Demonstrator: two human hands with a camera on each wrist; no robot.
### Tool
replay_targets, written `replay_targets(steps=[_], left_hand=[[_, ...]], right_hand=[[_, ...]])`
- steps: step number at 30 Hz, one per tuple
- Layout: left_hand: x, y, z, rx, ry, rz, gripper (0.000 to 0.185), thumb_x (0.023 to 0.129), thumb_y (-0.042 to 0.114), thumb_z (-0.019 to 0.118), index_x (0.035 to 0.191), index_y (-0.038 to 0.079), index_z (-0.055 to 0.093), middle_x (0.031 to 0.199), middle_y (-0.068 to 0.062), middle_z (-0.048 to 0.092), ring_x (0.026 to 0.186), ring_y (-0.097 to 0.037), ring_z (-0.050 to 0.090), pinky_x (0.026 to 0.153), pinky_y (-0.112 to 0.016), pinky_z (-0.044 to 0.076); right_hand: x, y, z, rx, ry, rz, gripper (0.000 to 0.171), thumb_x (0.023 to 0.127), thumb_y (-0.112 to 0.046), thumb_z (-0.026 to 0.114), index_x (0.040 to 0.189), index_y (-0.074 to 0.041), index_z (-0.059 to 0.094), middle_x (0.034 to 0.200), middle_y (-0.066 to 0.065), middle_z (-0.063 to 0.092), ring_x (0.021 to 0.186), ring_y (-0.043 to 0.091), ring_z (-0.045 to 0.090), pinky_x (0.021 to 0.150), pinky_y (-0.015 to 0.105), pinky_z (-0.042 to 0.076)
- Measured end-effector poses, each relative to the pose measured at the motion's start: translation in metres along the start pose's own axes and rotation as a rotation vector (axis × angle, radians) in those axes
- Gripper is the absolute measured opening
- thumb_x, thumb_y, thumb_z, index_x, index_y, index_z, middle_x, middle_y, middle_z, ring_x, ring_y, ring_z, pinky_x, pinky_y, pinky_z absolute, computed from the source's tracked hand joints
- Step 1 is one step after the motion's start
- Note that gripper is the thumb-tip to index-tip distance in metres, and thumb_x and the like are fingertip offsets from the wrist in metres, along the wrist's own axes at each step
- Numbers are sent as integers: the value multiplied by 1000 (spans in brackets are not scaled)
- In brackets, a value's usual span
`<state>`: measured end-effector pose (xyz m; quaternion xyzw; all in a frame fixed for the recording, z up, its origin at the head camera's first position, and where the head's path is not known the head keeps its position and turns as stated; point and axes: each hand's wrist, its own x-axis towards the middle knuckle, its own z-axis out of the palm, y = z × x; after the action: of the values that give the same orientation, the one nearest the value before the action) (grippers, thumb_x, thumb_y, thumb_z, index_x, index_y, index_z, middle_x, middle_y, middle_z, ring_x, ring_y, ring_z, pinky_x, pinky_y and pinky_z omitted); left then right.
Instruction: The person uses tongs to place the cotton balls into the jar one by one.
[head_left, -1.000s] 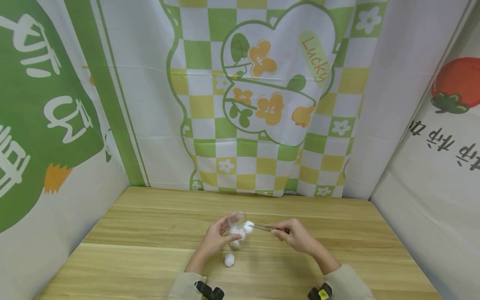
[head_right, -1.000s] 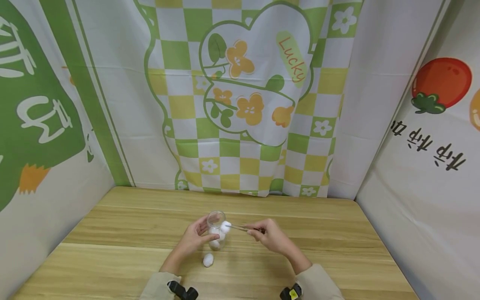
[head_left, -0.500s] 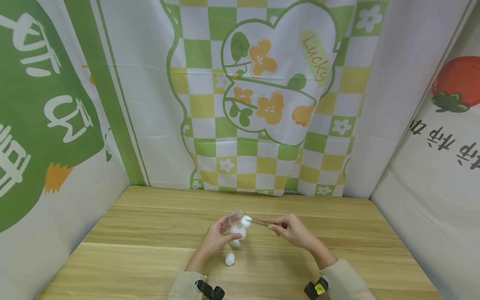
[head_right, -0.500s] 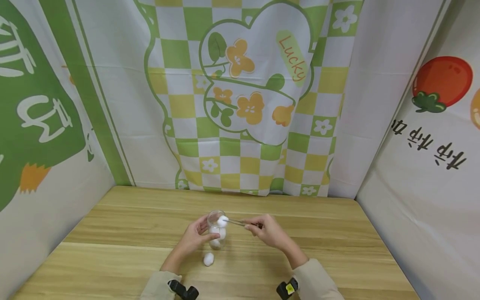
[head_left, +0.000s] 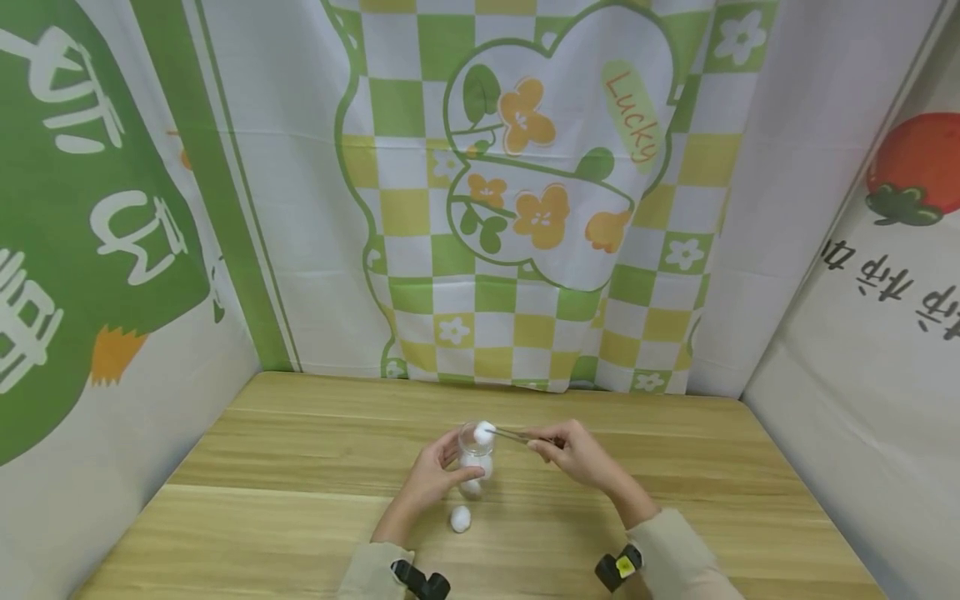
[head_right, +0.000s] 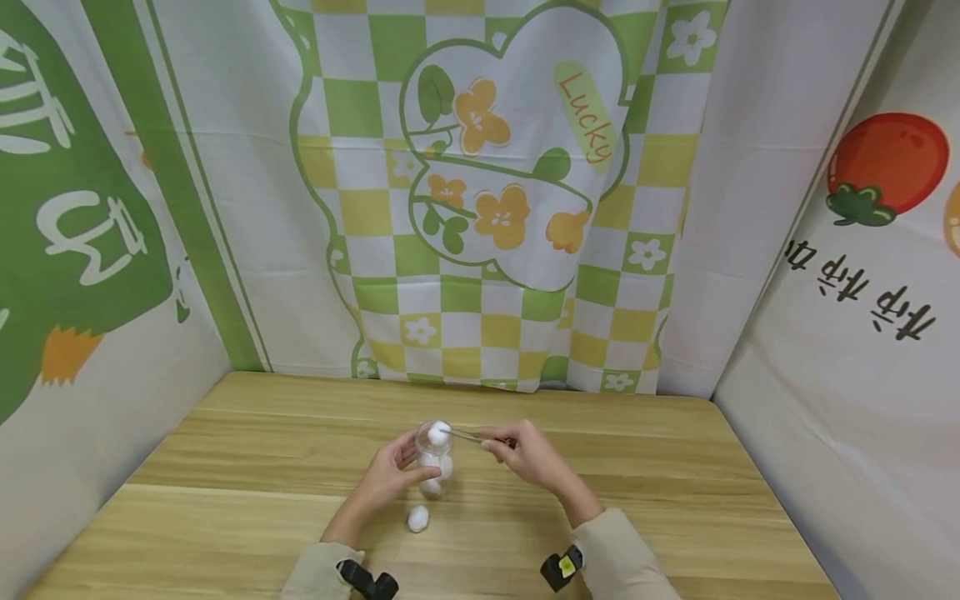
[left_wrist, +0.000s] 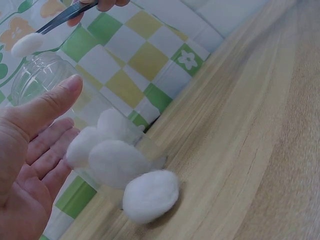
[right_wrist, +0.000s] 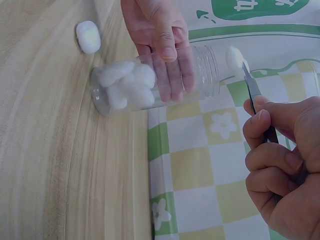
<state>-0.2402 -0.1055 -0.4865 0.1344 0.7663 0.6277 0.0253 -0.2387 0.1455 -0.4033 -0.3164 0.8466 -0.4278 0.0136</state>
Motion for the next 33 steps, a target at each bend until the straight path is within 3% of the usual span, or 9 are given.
replay_targets(steps=[7,22,33], left_hand=[[1,-1,0,-5,-4,13,71,82,17,77,143,3,42,144,-22,50,136,-40,46,117,-51,39],[1,-1,-1,-13,-18,16,72,83,17,76,144,2,41,143,-20,52,138,-39,45,118,-52,37],[0,0,-1,-19,-11,-2,74,82,17,76,144,1,39,144,-21,51,137,-42,44,118,-53,36]], right_hand=[[3,2,3,6,-7,9,28,95,-8,58,115,10,65,68,26,60,50,-5,33,43,13,31],[7,7,10,7,-37,16,29,94,-10,60,116,7,66,65,16,61,55,-3,44,46,15,40],[5,6,9,7,-45,26,30,93,-10,61,117,7,66,69,23,61,57,-1,48,47,15,43]])
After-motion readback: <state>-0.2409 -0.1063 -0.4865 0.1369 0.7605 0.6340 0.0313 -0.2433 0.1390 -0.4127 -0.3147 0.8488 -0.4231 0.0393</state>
